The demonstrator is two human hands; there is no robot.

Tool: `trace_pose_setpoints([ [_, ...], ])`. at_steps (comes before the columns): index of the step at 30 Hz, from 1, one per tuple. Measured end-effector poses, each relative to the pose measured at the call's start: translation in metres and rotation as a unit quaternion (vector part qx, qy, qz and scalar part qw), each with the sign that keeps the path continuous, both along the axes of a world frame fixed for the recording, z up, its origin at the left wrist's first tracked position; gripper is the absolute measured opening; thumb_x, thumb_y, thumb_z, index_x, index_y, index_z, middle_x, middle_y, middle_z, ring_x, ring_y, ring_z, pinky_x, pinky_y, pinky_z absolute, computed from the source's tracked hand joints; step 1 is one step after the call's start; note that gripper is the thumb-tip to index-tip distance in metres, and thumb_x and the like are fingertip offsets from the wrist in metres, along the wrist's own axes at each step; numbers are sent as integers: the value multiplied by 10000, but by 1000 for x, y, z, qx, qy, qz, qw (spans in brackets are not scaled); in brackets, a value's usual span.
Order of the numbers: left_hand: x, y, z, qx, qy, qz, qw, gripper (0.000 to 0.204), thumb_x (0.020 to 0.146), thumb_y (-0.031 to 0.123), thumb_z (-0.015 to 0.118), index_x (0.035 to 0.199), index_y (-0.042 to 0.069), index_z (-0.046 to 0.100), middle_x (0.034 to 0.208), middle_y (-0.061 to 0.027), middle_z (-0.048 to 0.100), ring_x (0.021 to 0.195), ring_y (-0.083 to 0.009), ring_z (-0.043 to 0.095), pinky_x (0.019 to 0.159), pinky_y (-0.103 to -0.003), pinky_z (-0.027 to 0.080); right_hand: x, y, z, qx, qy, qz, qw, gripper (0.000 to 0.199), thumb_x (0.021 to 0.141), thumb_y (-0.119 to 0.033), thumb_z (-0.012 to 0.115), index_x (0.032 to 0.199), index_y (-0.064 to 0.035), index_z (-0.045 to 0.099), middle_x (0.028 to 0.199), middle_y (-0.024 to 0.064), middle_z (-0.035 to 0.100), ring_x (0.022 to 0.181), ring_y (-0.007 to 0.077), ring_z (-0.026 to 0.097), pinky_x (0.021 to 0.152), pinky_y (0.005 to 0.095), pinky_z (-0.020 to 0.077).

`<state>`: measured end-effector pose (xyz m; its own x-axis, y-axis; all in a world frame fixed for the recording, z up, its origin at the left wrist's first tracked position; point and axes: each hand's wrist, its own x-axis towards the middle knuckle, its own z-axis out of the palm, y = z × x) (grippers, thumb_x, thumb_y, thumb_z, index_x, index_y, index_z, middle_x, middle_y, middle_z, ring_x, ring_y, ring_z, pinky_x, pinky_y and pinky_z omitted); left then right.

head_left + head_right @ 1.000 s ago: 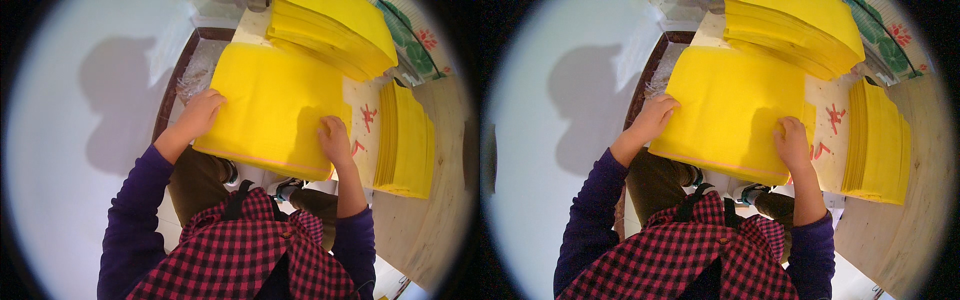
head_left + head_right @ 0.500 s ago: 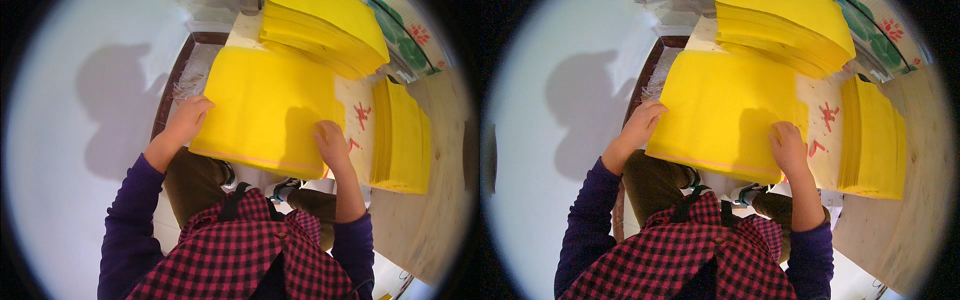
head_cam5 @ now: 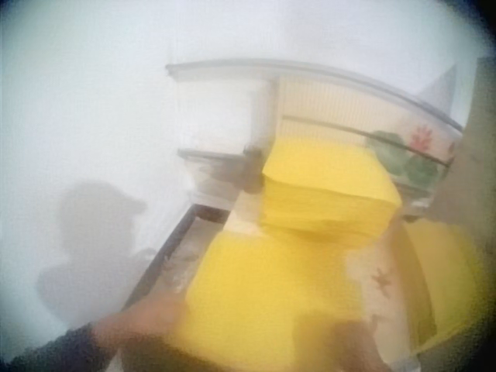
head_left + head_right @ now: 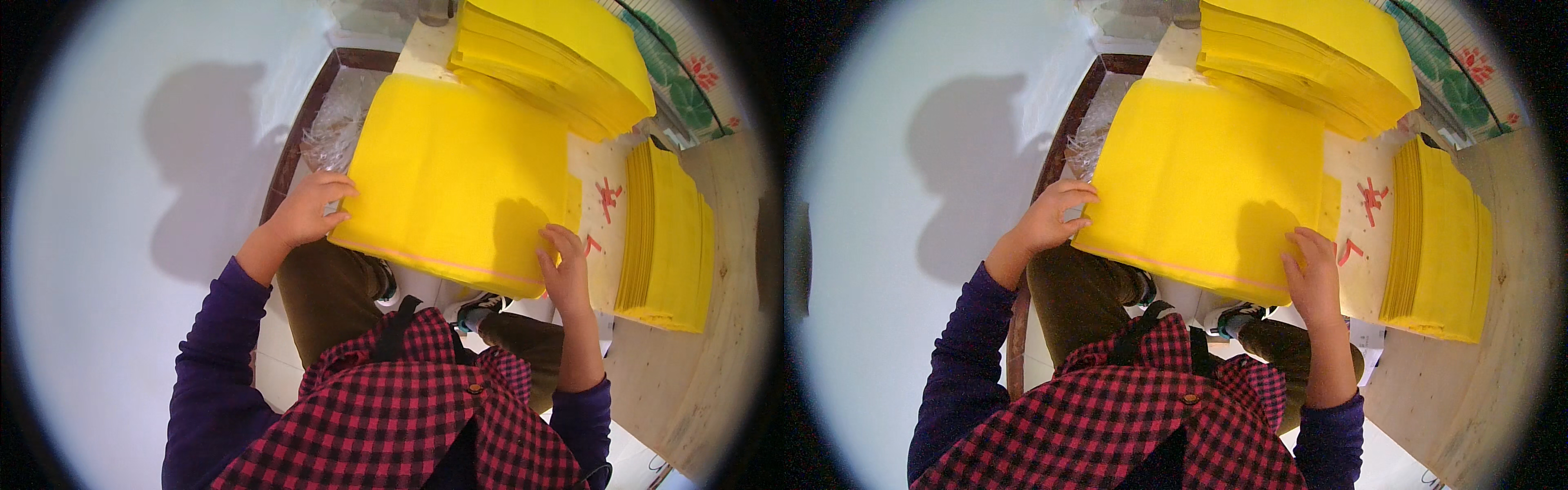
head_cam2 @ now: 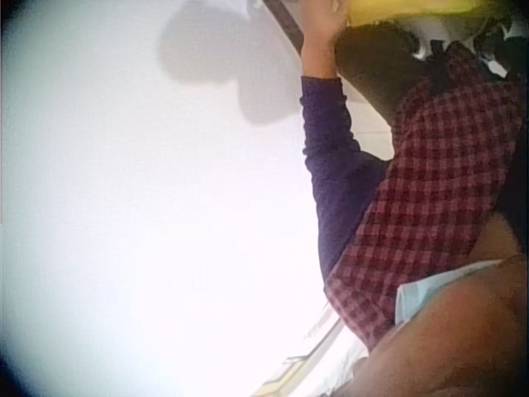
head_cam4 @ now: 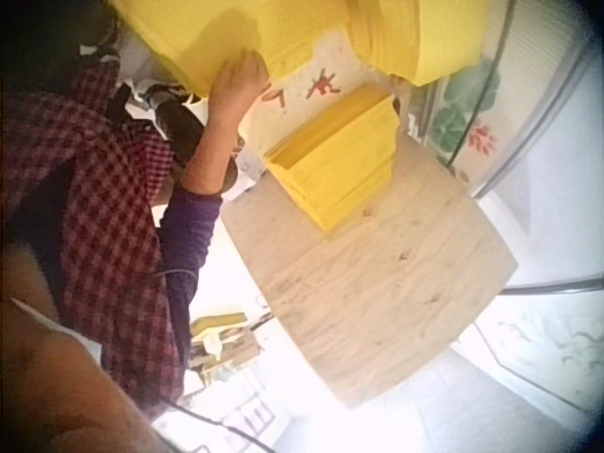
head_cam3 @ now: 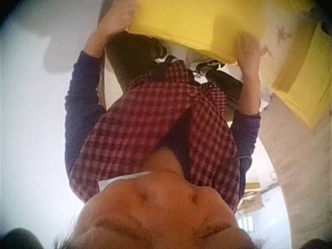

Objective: The person folds yellow sheets by hand on a table, repeatedly folding each sheet in half and then in thirds, then stacking the folded sheets. The person sits on the floor during the task.

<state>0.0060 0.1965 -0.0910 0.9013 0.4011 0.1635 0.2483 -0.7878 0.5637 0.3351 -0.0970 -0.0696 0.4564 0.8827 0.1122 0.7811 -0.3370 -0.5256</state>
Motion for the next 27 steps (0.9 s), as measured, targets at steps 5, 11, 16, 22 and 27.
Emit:
trace_pose_setpoints([
  [5, -1, 3, -9, 34, -6, -15, 999, 254, 730, 73, 700, 980, 57, 659, 1111, -107, 614, 1077, -318, 551, 940, -406, 429, -8, -17, 4, 17, 20, -38, 999, 271, 803, -46, 648, 1071, -13, 626, 1174, 172, 592, 1131, 346, 537, 985, 395, 422],
  [11, -5, 5, -15, 75, -34, -31, 996, 149, 776, 74, 660, 922, 41, 667, 1057, -102, 637, 1035, -313, 574, 899, -406, 446, -11, -33, 1, 51, 56, -71, 995, 256, 793, -23, 654, 1048, -11, 634, 1163, 163, 601, 1117, 321, 548, 978, 383, 424],
  [16, -9, 0, -19, 79, -49, -5, 996, 117, 796, 75, 649, 904, 35, 672, 1045, -110, 641, 999, -311, 591, 886, -401, 457, -10, -38, -2, 53, 56, -73, 994, 234, 800, 0, 640, 1034, -12, 633, 1148, 151, 611, 1109, 302, 556, 976, 371, 424],
  [22, -11, -4, -16, 81, -47, -6, 996, 126, 792, 61, 652, 913, 29, 663, 1048, -119, 640, 995, -316, 594, 879, -395, 468, -14, -40, -2, 68, 58, -79, 993, 222, 810, 3, 634, 1030, -19, 632, 1133, 146, 621, 1109, 301, 563, 972, 364, 426],
  [27, -9, -7, -15, 63, -45, 1, 997, 123, 780, 42, 658, 902, 28, 658, 1059, -123, 639, 1001, -321, 594, 882, -392, 474, -2, -38, -8, 92, 69, -110, 987, 219, 799, 13, 640, 1015, -25, 640, 1108, 148, 635, 1110, 303, 565, 971, 366, 429],
])
